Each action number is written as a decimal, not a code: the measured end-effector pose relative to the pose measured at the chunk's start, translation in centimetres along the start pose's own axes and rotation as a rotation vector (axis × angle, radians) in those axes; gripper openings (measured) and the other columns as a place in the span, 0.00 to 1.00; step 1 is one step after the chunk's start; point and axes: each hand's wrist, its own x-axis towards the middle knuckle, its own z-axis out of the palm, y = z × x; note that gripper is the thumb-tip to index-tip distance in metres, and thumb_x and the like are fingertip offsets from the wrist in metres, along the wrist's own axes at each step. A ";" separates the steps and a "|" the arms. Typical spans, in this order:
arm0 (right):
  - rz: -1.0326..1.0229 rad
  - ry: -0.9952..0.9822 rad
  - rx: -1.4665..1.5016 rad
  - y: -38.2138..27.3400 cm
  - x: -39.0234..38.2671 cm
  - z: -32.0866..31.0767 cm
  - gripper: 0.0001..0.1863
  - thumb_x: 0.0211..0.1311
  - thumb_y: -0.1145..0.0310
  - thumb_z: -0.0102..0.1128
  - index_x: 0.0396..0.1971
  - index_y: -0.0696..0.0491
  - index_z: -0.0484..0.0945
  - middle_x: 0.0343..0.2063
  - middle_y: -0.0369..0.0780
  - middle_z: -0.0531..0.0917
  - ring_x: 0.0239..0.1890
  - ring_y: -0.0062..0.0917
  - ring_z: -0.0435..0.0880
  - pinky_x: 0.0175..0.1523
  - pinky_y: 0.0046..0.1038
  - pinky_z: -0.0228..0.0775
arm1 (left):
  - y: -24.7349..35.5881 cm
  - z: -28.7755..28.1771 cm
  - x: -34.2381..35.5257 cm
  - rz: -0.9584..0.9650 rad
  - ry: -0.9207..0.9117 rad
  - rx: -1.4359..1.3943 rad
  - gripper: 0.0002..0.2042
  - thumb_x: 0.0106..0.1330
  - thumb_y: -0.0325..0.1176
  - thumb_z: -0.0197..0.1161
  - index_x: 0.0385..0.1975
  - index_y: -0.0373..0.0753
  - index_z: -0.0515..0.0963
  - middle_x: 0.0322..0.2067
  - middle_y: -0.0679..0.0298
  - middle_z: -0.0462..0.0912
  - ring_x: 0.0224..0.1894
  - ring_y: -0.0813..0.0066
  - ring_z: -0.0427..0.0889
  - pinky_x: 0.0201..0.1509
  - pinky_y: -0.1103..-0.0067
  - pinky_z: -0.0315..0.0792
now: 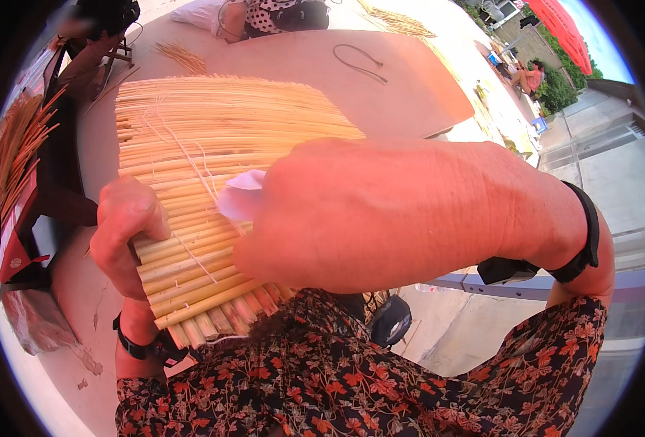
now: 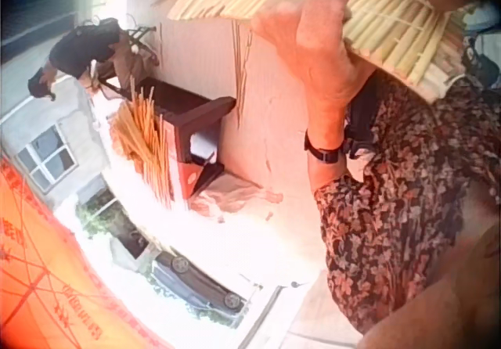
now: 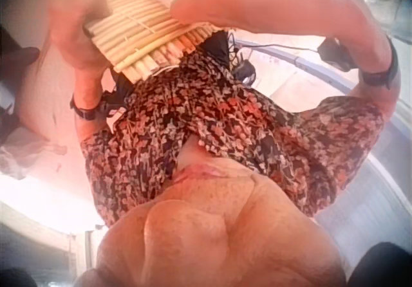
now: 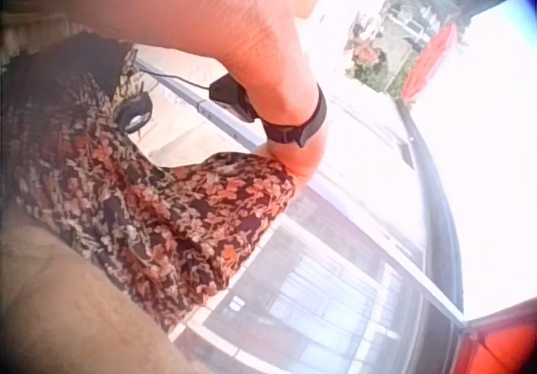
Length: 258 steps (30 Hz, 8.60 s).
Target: The person weaves a bamboo mat by hand, threading white string through pre-drilled holes in the bamboo slats. They repeatedly rotate the mat to access different edges and pull the string tight to secure the slats together.
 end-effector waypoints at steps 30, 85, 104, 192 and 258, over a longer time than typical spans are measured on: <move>-0.407 0.007 -0.084 0.9 5.4 5.4 0.05 0.63 0.73 0.62 0.31 0.60 0.81 0.25 0.42 0.82 0.27 0.31 0.82 0.34 0.28 0.74 | 5.4 -4.6 -12.5 -0.142 -0.102 0.076 0.07 0.51 0.31 0.66 0.30 0.39 0.80 0.22 0.68 0.79 0.27 0.72 0.81 0.37 0.76 0.66; -0.287 -0.009 -0.037 -0.2 5.9 9.3 0.12 0.46 0.78 0.66 0.34 0.54 0.81 0.26 0.37 0.82 0.26 0.35 0.80 0.27 0.31 0.70 | 1.6 -5.0 -11.3 -0.092 0.044 0.000 0.14 0.52 0.36 0.69 0.34 0.35 0.79 0.23 0.65 0.82 0.25 0.73 0.79 0.35 0.77 0.70; -0.193 0.201 0.224 -3.9 4.8 -10.3 0.04 0.56 0.80 0.64 0.32 0.60 0.86 0.21 0.37 0.83 0.22 0.15 0.79 0.32 0.20 0.73 | -1.5 -10.4 13.0 -0.204 -0.291 -0.090 0.24 0.50 0.39 0.73 0.45 0.33 0.78 0.26 0.69 0.81 0.31 0.84 0.79 0.39 0.85 0.71; 0.065 0.446 -0.179 10.3 -1.8 -13.6 0.04 0.61 0.73 0.56 0.29 0.55 0.79 0.25 0.39 0.79 0.30 0.27 0.77 0.39 0.27 0.69 | -10.2 8.3 18.0 -0.113 -0.148 -0.088 0.38 0.41 0.30 0.81 0.56 0.40 0.68 0.25 0.70 0.75 0.27 0.85 0.73 0.32 0.85 0.68; -0.359 0.660 0.092 -13.4 -16.4 -18.6 0.08 0.65 0.76 0.57 0.40 0.56 0.84 0.27 0.31 0.83 0.23 0.10 0.77 0.29 0.16 0.70 | 11.9 -6.2 35.1 -0.116 -0.221 -0.381 0.46 0.28 0.41 0.79 0.56 0.35 0.69 0.48 0.67 0.71 0.47 0.78 0.70 0.53 0.82 0.64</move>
